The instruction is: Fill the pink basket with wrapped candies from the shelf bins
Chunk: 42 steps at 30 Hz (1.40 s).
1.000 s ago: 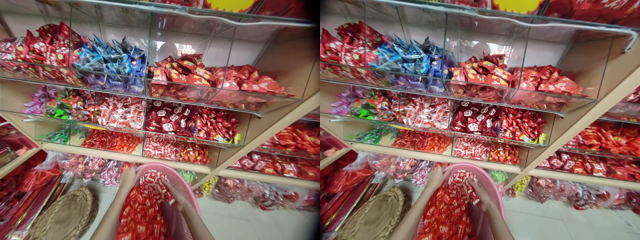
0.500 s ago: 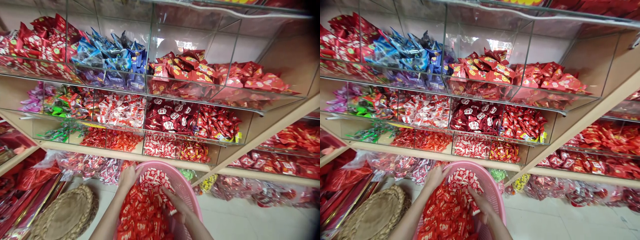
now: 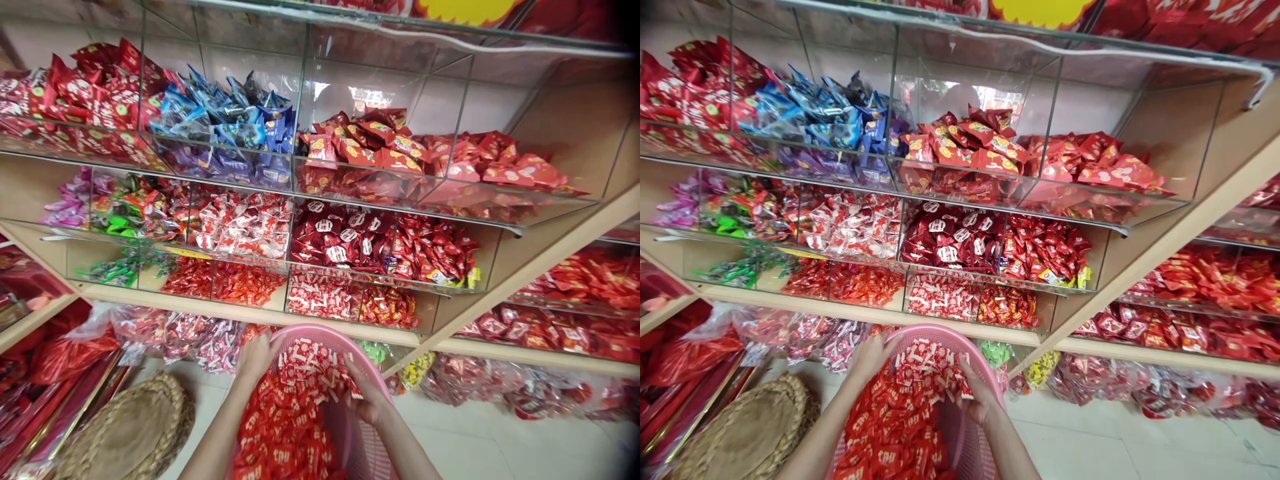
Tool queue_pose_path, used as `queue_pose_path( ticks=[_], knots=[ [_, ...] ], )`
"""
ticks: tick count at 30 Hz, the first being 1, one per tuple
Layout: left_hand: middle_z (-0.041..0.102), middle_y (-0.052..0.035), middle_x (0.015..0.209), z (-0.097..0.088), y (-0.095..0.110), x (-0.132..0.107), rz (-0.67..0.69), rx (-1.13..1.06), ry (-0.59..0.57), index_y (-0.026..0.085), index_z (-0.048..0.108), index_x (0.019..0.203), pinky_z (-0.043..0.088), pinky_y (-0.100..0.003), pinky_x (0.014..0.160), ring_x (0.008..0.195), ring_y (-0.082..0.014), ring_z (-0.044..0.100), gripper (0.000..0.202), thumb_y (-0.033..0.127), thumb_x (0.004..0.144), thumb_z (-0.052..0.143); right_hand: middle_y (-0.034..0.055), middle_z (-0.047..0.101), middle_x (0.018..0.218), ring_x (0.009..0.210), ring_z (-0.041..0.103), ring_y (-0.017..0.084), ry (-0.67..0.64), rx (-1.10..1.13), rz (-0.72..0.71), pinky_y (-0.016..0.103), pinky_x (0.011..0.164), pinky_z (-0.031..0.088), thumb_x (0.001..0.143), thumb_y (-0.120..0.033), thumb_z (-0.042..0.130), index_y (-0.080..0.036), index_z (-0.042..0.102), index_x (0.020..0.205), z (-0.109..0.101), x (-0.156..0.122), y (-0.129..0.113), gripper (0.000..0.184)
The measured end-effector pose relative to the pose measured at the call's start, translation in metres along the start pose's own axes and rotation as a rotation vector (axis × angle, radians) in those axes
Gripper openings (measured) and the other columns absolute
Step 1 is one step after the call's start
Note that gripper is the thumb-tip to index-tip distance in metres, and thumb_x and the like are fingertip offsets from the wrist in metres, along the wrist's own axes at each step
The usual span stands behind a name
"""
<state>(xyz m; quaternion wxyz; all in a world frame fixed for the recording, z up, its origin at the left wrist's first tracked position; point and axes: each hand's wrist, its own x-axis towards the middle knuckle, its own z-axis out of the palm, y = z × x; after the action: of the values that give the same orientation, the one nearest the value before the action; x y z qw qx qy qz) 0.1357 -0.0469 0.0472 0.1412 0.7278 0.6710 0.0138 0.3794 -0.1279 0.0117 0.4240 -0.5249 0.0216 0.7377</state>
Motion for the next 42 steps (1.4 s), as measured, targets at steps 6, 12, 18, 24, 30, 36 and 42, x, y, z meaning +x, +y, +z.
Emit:
queue_pose_path(
  ticks=[6, 12, 18, 24, 30, 36, 42],
  knots=[
    [0.071, -0.0176, 0.09, 0.001, 0.001, 0.001, -0.003, 0.006, 0.005, 0.015, 0.065, 0.103, 0.048, -0.035, 0.073, 0.088, -0.0303, 0.068, 0.065, 0.062, 0.09, 0.022, 0.0015, 0.067, 0.07, 0.049, 0.057, 0.005, -0.02, 0.107, 0.059, 0.009, 0.037, 0.04, 0.066, -0.038, 0.078, -0.015, 0.063, 0.088, -0.002, -0.005, -0.001, 0.035],
    [0.071, -0.0176, 0.091, 0.002, 0.0, 0.002, -0.002, -0.004, -0.008, 0.015, 0.065, 0.103, 0.047, -0.035, 0.074, 0.088, -0.0298, 0.068, 0.064, 0.062, 0.089, 0.023, 0.0005, 0.067, 0.071, 0.053, 0.058, 0.007, -0.048, 0.149, -0.033, 0.011, 0.04, 0.042, 0.058, -0.03, 0.083, -0.02, 0.064, 0.101, -0.006, -0.012, 0.004, 0.049],
    [0.071, -0.0167, 0.094, 0.0, 0.002, 0.001, -0.009, -0.01, -0.023, 0.016, 0.064, 0.105, 0.046, -0.033, 0.074, 0.089, -0.0283, 0.067, 0.061, 0.061, 0.09, 0.025, 0.0007, 0.068, 0.078, 0.058, 0.06, 0.008, -0.05, 0.096, -0.104, 0.013, 0.045, 0.046, 0.055, -0.028, 0.083, -0.02, 0.066, 0.096, -0.005, -0.019, 0.006, 0.046],
    [0.071, -0.0157, 0.092, 0.002, 0.002, 0.001, 0.006, 0.006, -0.009, 0.017, 0.065, 0.104, 0.046, -0.032, 0.072, 0.088, -0.0278, 0.068, 0.06, 0.061, 0.09, 0.025, 0.0006, 0.068, 0.075, 0.065, 0.064, 0.01, -0.059, 0.016, -0.095, 0.011, 0.045, 0.043, 0.05, -0.022, 0.084, -0.019, 0.065, 0.088, -0.005, -0.019, 0.012, 0.042],
    [0.071, -0.016, 0.089, 0.004, 0.001, 0.001, 0.014, 0.016, 0.015, 0.017, 0.065, 0.102, 0.047, -0.034, 0.071, 0.086, -0.029, 0.068, 0.063, 0.062, 0.09, 0.022, -0.0023, 0.067, 0.069, 0.058, 0.062, 0.009, -0.014, -0.01, -0.104, 0.013, 0.045, 0.044, 0.048, -0.019, 0.085, -0.018, 0.063, 0.081, -0.003, -0.016, 0.02, 0.039],
    [0.071, -0.016, 0.09, 0.004, 0.002, 0.0, 0.009, 0.007, 0.008, 0.016, 0.065, 0.104, 0.047, -0.033, 0.072, 0.087, -0.0289, 0.068, 0.063, 0.062, 0.09, 0.023, -0.0012, 0.069, 0.074, 0.053, 0.06, 0.006, 0.035, 0.056, -0.082, 0.011, 0.04, 0.043, 0.057, -0.029, 0.084, -0.018, 0.064, 0.09, -0.003, -0.008, 0.018, 0.041],
    [0.071, -0.0166, 0.09, 0.001, 0.002, -0.001, 0.01, -0.005, 0.009, 0.015, 0.064, 0.104, 0.047, -0.033, 0.073, 0.088, -0.0291, 0.068, 0.063, 0.061, 0.09, 0.024, 0.0005, 0.065, 0.064, 0.046, 0.055, 0.005, -0.064, 0.139, 0.033, 0.009, 0.035, 0.039, 0.066, -0.032, 0.078, -0.014, 0.061, 0.082, 0.007, -0.007, 0.003, 0.029]
  ],
)
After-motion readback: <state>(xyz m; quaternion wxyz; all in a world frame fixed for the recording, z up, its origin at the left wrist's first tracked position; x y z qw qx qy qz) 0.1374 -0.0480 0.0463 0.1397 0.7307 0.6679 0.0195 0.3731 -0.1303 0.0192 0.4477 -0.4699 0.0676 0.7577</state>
